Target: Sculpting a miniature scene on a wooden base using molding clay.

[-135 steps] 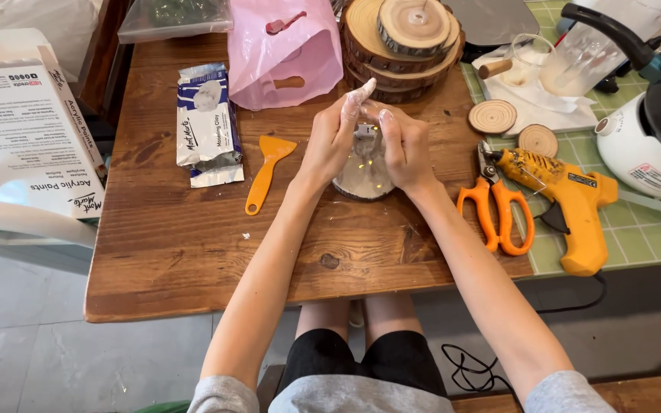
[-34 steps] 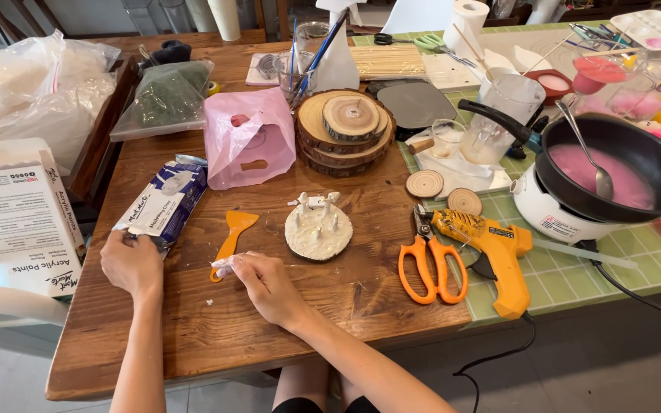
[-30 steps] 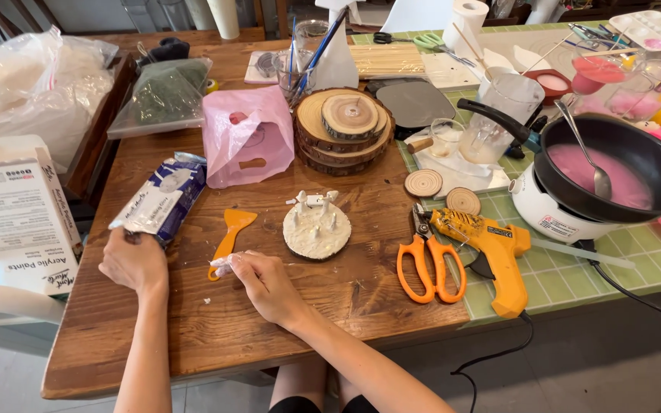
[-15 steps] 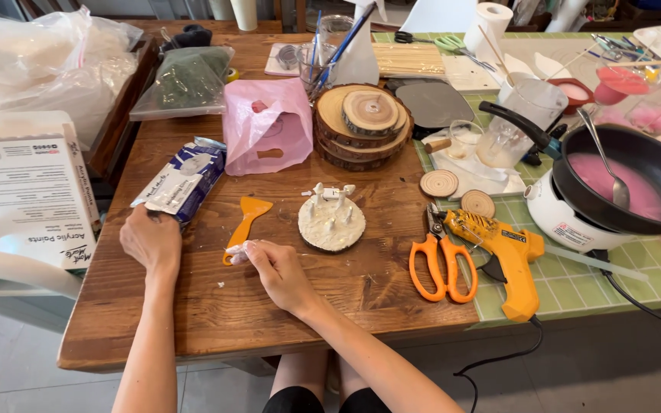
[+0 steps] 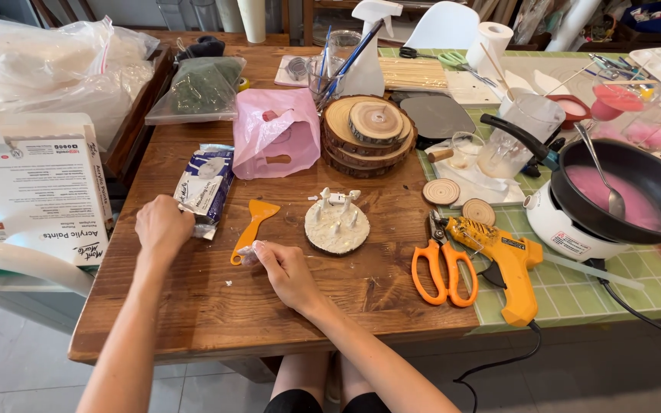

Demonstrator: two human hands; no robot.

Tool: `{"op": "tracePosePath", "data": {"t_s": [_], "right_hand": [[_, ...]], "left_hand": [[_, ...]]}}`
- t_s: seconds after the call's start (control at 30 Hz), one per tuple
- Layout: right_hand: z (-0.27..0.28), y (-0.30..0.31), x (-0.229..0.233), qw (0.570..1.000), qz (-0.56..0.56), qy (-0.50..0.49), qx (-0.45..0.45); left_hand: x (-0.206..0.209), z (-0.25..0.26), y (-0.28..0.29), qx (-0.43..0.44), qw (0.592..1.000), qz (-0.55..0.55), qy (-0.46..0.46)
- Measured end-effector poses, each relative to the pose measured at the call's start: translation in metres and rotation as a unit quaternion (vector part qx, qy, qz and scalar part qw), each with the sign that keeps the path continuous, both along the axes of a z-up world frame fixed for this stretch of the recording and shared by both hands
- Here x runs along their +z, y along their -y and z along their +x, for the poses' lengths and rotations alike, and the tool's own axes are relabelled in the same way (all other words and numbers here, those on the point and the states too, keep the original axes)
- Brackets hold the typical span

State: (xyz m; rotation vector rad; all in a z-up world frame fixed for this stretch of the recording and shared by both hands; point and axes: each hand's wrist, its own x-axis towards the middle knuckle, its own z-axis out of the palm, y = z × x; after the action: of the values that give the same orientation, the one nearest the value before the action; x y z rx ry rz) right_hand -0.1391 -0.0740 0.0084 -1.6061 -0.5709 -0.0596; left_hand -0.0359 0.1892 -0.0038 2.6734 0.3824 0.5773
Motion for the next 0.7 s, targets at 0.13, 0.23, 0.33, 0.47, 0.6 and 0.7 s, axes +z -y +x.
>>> {"op": "tracePosePath", "data": {"t_s": [0.13,0.23,0.33,0.47,0.6,0.7], "right_hand": [[0.003,-0.001,-0.004,1.000,0.013,-0.008,0.002],[0.004,0.000,-0.007,1.000,0.019,-0.021,0.009],[0.002,0.002,-0.005,1.000,0.006,-0.003,0.007],[0.005,0.003,0.015,0.996,0.000,0.085,-0.024],[0.006,0.020,0.085,0.973,0.042,0.219,-0.057],[0.052,0.045,0.070,0.925,-0.040,0.356,-0.123]], "left_hand": [[0.025,0.022,-0.012,-0.010,0.990,0.019,-0.140],[0.057,0.021,-0.013,-0.078,0.941,-0.038,-0.327],[0.092,0.005,-0.013,-0.151,0.874,-0.057,-0.458],[0.152,-0.031,0.014,-0.341,0.858,-0.113,-0.367],[0.177,-0.051,0.078,-0.389,0.878,-0.233,-0.152],[0.166,-0.037,0.114,-0.437,0.786,-0.434,-0.057]]}}
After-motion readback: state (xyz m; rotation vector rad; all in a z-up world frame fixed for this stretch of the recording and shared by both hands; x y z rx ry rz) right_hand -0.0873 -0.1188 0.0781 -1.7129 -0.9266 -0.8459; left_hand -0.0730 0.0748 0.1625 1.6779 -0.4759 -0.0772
